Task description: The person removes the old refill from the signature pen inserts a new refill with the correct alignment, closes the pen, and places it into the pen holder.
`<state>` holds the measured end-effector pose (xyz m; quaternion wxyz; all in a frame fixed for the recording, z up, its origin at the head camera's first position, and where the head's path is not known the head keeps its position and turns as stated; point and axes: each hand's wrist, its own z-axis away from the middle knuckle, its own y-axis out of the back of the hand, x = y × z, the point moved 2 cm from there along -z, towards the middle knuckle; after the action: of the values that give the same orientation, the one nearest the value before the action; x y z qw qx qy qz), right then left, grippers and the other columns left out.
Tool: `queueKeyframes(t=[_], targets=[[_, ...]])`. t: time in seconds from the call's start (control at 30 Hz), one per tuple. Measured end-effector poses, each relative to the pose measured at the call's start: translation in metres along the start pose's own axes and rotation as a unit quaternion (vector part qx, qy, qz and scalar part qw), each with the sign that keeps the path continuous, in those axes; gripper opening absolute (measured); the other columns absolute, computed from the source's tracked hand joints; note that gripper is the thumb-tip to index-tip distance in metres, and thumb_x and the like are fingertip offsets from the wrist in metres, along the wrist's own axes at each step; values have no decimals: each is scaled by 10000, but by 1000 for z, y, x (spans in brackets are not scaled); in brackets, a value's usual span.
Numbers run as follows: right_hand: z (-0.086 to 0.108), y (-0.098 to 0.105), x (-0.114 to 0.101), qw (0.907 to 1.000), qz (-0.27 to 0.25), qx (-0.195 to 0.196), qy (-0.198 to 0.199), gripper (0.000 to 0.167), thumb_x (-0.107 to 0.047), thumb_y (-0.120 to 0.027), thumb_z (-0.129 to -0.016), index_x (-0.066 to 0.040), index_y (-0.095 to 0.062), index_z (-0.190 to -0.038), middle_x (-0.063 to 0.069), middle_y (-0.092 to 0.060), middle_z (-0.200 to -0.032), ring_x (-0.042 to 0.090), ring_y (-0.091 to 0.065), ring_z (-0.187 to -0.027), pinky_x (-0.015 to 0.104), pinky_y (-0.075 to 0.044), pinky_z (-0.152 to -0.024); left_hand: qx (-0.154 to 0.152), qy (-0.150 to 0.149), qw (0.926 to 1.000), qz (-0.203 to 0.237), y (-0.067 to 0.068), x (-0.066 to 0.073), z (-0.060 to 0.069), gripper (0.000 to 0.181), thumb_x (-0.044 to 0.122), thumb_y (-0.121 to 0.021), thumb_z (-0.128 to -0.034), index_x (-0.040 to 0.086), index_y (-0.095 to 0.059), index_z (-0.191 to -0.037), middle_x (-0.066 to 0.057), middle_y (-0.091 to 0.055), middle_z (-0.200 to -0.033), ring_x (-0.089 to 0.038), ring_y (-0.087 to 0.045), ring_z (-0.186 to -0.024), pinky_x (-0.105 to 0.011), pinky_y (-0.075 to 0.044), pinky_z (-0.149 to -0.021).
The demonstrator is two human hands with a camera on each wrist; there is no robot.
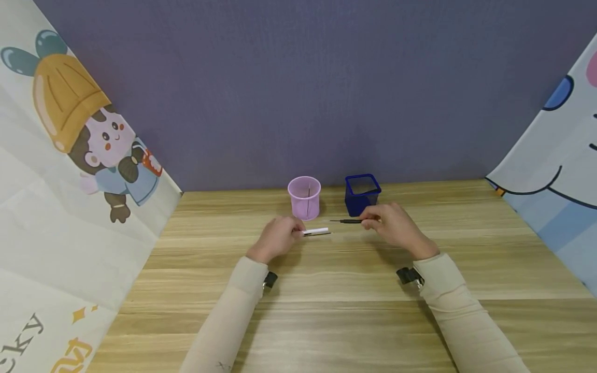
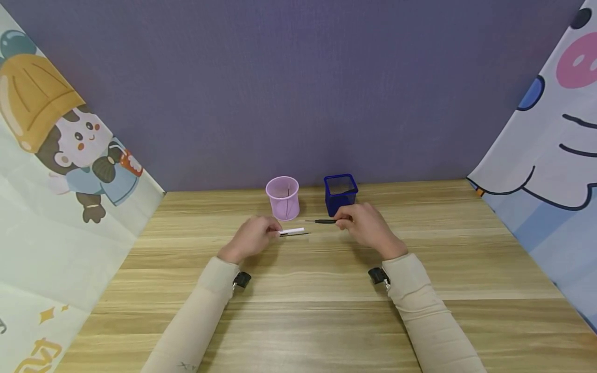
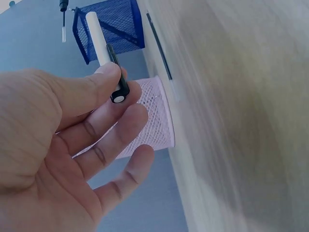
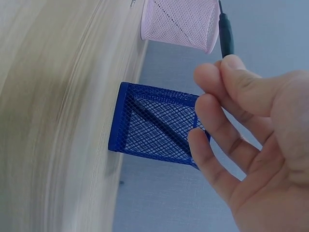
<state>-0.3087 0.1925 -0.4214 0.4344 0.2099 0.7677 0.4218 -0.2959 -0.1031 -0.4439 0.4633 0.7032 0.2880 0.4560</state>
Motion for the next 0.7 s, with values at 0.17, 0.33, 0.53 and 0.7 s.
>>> queueKeyframes(t=[0.17,0.33,0.53,0.7], targets=[[0,2,0,10000,1,20,4,104,-96,-769,-904,-102,-790,-1006,-17,-765,-841,107,-633,-705,295,-513,-638,109,32,9998,151,6,-2,1,76,91,-717,-939,92,-771,-993,-43,-773,-979,-225,-719,-922,-412,-586,-876],[0,3,1,10000,15,13,6,104,-91,-769,-903,-99,-790,-1005,-9,-770,-849,96,-627,-695,292,-515,-635,229,60,9994,253,11,-3,2,77,100,-722,-938,90,-774,-994,-57,-778,-993,-240,-726,-927,-419,-590,-896],[0,2,2,10000,-1,3,1,100,-84,-766,-903,-87,-789,-1001,-10,-768,-841,86,-622,-682,277,-510,-624,285,67,9993,220,13,-6,1,97,91,-717,-943,90,-778,-1018,-64,-781,-1038,-249,-730,-960,-423,-588,-913],[1,2,4,10000,8,-48,-37,100,-91,-757,-914,-102,-789,-1008,-7,-770,-854,107,-642,-671,283,-520,-628,367,-6,9991,235,13,-7,2,99,77,-715,-941,88,-780,-1015,-69,-781,-1057,-257,-731,-988,-432,-586,-924]])
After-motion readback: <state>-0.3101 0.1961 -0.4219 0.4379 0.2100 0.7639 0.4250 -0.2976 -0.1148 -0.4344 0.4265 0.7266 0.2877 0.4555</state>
